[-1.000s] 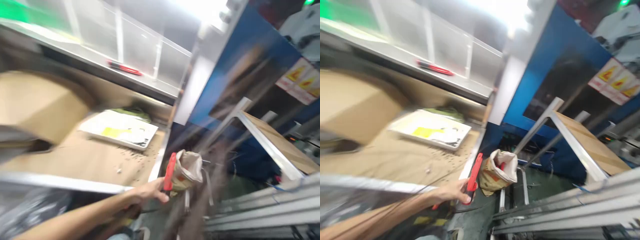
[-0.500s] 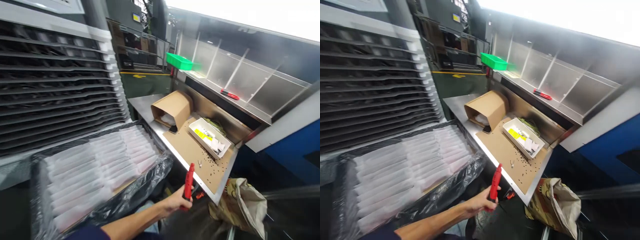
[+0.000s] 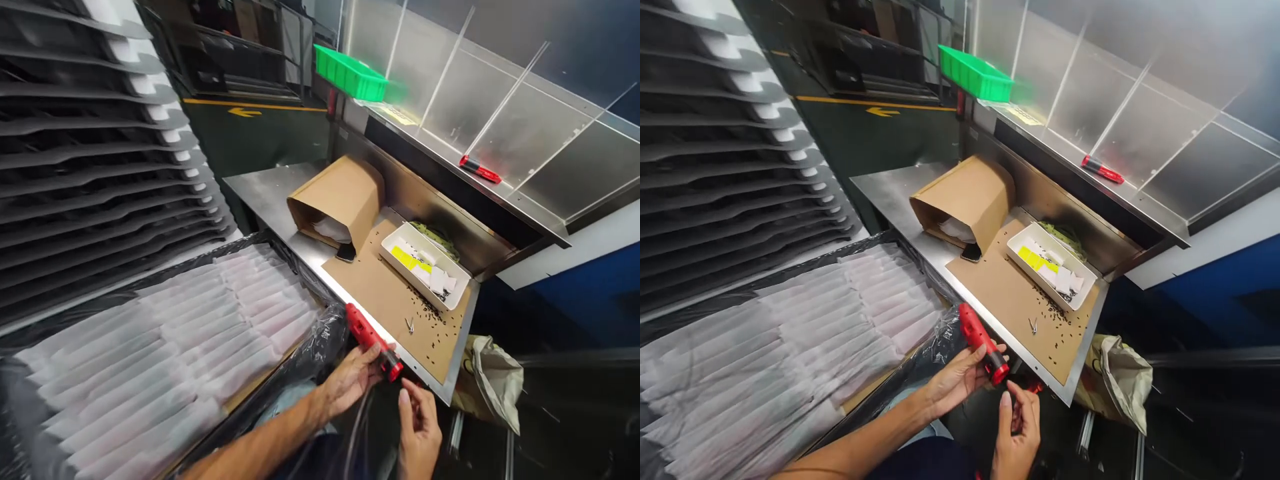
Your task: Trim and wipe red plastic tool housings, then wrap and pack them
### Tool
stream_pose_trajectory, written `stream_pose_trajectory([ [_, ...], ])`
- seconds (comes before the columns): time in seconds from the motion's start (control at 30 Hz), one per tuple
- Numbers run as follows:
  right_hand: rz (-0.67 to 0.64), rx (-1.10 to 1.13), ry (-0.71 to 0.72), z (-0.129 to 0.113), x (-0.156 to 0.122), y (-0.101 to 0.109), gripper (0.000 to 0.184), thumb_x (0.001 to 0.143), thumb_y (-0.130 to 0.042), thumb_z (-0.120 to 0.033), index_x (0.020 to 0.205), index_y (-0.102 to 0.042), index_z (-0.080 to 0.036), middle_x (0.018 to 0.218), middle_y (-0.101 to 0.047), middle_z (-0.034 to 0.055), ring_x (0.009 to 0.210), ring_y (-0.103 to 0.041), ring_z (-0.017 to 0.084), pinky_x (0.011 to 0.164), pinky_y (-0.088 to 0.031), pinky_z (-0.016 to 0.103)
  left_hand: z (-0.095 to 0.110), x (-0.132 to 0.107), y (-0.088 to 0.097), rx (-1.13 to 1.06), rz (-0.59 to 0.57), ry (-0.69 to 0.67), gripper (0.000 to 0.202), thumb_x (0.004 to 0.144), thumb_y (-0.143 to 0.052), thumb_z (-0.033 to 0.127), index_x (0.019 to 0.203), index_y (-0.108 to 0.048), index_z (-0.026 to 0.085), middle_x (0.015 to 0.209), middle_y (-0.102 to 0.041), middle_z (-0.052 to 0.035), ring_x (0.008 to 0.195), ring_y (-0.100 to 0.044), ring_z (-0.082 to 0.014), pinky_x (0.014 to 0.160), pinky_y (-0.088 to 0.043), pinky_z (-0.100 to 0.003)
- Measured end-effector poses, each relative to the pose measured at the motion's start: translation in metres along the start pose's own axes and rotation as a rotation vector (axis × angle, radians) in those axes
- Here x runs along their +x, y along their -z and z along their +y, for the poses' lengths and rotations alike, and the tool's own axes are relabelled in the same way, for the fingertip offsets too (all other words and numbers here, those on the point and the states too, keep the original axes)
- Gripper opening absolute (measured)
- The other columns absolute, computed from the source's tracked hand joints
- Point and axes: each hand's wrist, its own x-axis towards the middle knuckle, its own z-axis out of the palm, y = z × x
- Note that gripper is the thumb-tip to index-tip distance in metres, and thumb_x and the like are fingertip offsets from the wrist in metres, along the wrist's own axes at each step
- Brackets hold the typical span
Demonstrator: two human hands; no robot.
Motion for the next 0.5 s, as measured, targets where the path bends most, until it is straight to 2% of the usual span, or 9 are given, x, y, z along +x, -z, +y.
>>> stream_pose_trajectory([
  [0.1, -0.030, -0.035, -0.073, -0.013, 0.008, -0.012, 0.038, 0.081, -0.065, -0.054, 0.089, -0.074, -0.017, 0.078, -0.062, 0.0022, 0.068, -0.055, 0.015, 0.062, -0.043, 0.026, 0.006, -0.002, 0.001, 0.019, 0.024, -0.032, 0.062, 0.053, -0.091, 0.049, 0.104, -0.067, 0.021, 0.102, -0.072, -0.0060, 0.094, -0.069, -0.0219, 0.083, -0.052, -0.029],
  [0.23, -0.039, -0.040, -0.148, -0.021, 0.015, -0.020, 0.036, 0.079, -0.065, -0.054, 0.086, -0.074, -0.020, 0.076, -0.060, -0.0001, 0.069, -0.051, 0.015, 0.061, -0.040, 0.026, 0.006, -0.001, -0.002, 0.053, 0.039, -0.060, 0.071, 0.056, -0.090, 0.047, 0.118, -0.064, 0.023, 0.108, -0.070, -0.0064, 0.104, -0.067, -0.0249, 0.091, -0.050, -0.032],
  [0.37, -0.012, 0.015, -0.221, -0.020, 0.022, -0.022, 0.035, 0.076, -0.068, -0.054, 0.077, -0.073, -0.020, 0.067, -0.055, -0.0031, 0.060, -0.045, 0.012, 0.056, -0.037, 0.025, 0.000, 0.006, -0.009, 0.093, 0.009, -0.033, 0.064, 0.055, -0.091, 0.045, 0.109, -0.068, 0.021, 0.105, -0.072, -0.0067, 0.108, -0.064, -0.0271, 0.093, -0.050, -0.032],
  [0.5, 0.010, 0.129, -0.295, -0.019, 0.027, -0.020, 0.035, 0.073, -0.071, -0.052, 0.079, -0.074, -0.018, 0.074, -0.066, 0.0007, 0.070, -0.058, 0.017, 0.067, -0.045, 0.027, -0.005, 0.015, -0.014, 0.128, -0.017, -0.006, 0.056, 0.056, -0.090, 0.046, 0.102, -0.069, 0.023, 0.104, -0.073, -0.0047, 0.110, -0.063, -0.0269, 0.093, -0.049, -0.032],
])
